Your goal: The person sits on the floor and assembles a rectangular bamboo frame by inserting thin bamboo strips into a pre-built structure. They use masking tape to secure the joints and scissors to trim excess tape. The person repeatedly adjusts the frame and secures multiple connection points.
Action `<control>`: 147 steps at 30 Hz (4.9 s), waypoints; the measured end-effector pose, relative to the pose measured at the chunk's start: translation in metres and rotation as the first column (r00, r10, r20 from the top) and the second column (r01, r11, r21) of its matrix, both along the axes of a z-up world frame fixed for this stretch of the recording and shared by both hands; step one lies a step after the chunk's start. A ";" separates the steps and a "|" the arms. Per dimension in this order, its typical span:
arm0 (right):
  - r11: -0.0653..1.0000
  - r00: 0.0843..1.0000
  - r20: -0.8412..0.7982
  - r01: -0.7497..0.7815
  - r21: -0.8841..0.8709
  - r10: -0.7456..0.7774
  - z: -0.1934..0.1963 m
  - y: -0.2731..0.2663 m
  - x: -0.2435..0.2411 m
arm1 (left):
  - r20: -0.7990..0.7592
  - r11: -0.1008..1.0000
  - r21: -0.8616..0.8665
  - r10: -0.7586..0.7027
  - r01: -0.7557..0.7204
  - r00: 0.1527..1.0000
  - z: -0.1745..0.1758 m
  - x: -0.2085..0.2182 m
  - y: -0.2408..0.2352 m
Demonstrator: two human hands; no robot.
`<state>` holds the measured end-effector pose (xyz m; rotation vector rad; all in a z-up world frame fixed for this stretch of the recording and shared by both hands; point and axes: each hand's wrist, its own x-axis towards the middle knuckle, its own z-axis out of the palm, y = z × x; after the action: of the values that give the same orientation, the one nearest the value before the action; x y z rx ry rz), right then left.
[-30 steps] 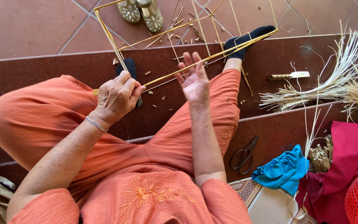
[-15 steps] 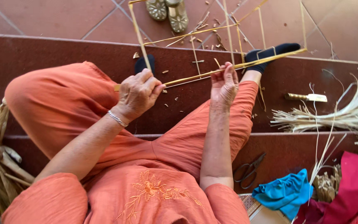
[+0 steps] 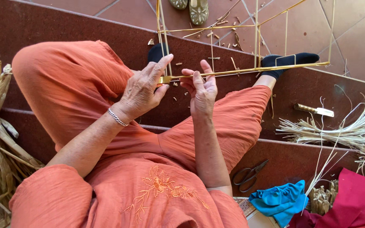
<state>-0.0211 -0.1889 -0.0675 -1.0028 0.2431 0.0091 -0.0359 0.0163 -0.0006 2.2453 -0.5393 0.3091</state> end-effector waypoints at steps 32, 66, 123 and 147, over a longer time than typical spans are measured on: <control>0.094 0.813 0.295 0.288 -0.953 0.502 0.081 0.017 0.048 | -0.704 0.920 -0.343 -0.117 -0.191 0.700 -0.072 0.028 0.033; 0.919 0.866 0.306 0.368 0.145 -0.395 0.179 -0.150 -0.007 | -0.136 0.549 -0.684 -0.743 0.480 0.655 0.209 0.091 -0.092; 0.856 0.857 0.360 0.464 -0.226 -0.369 0.107 -0.194 -0.039 | -0.459 0.866 0.303 -0.234 0.398 0.857 0.194 0.173 0.007; 0.809 0.863 0.326 0.486 -0.332 -0.385 0.132 -0.187 -0.043 | 0.013 0.870 0.416 -0.296 0.264 0.955 0.146 0.185 -0.002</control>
<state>-0.0639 -0.3758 0.0645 -1.3284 0.2523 -0.6137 0.1488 0.0147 0.1451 2.5160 -1.0438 0.1387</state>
